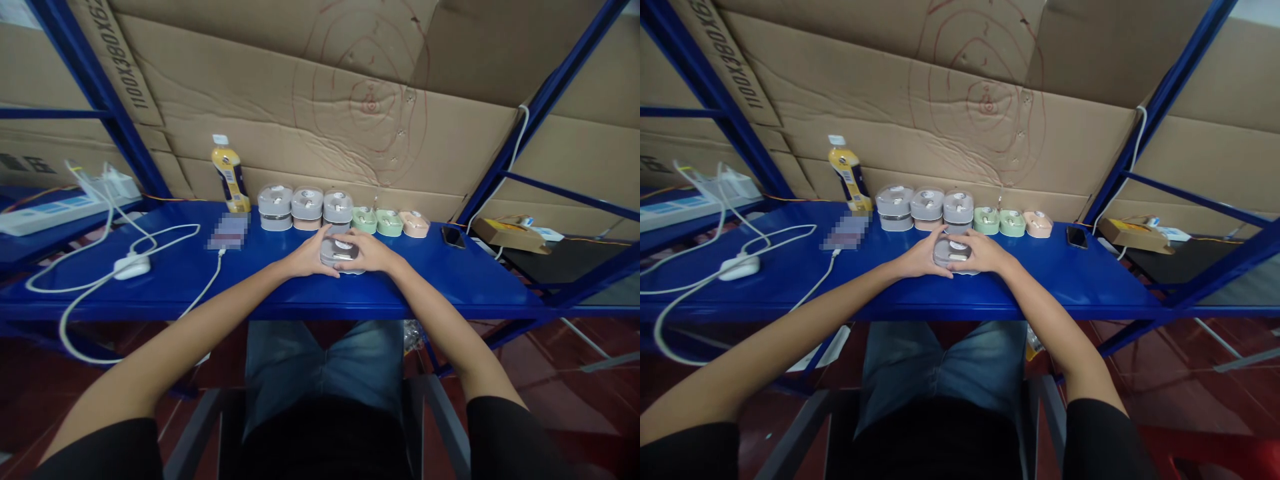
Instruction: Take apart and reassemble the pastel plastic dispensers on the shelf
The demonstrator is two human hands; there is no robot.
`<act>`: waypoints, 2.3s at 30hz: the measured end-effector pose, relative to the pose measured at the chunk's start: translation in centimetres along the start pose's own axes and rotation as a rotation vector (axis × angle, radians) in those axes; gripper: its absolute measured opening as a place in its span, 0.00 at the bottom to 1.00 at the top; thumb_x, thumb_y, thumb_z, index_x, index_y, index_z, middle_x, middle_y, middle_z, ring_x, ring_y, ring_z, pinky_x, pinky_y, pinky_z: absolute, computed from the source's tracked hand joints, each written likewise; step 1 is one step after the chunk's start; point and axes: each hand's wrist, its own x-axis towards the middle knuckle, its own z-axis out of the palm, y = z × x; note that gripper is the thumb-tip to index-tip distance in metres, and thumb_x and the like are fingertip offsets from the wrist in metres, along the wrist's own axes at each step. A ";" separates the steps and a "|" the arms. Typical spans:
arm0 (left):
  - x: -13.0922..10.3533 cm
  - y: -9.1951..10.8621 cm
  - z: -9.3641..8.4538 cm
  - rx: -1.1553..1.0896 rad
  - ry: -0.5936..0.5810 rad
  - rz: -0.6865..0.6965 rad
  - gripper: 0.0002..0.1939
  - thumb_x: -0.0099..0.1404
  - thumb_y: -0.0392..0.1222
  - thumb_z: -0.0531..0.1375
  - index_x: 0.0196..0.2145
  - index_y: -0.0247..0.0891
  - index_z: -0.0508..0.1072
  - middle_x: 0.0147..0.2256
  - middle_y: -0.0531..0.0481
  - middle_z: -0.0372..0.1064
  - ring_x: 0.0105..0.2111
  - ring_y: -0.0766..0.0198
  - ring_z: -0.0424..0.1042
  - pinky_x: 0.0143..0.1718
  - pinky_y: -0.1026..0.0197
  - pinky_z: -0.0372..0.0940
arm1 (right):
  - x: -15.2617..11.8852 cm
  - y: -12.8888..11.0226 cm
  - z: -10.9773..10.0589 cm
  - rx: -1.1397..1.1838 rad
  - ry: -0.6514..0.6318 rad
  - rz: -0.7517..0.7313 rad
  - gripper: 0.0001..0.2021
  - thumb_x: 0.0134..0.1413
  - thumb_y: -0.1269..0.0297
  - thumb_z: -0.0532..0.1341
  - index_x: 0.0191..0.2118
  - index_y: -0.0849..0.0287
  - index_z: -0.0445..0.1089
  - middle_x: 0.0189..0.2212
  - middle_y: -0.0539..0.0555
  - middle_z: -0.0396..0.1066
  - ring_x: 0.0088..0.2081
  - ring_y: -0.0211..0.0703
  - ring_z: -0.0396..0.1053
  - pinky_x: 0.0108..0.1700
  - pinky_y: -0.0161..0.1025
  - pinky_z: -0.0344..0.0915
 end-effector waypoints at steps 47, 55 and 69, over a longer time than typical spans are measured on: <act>-0.3 1.4 -1.8 -0.052 0.159 -0.024 0.59 0.53 0.62 0.79 0.73 0.40 0.59 0.66 0.30 0.71 0.65 0.35 0.75 0.68 0.32 0.70 | -1.2 2.3 -1.0 0.243 0.127 0.003 0.49 0.48 0.40 0.79 0.73 0.52 0.71 0.69 0.63 0.74 0.68 0.67 0.72 0.73 0.65 0.65; -0.1 1.6 -1.9 0.009 0.325 -0.036 0.44 0.65 0.55 0.71 0.72 0.41 0.60 0.56 0.35 0.76 0.54 0.45 0.80 0.61 0.37 0.75 | -2.7 9.3 -7.5 -0.184 0.770 0.525 0.46 0.62 0.42 0.67 0.78 0.58 0.58 0.72 0.71 0.66 0.70 0.69 0.67 0.68 0.67 0.67; 0.1 1.5 -1.4 0.117 0.208 -0.058 0.36 0.68 0.53 0.67 0.67 0.41 0.63 0.55 0.38 0.74 0.42 0.54 0.79 0.43 0.48 0.75 | -4.3 17.2 -6.9 -0.326 0.717 1.068 0.52 0.51 0.41 0.74 0.73 0.66 0.58 0.66 0.80 0.68 0.68 0.76 0.67 0.68 0.68 0.63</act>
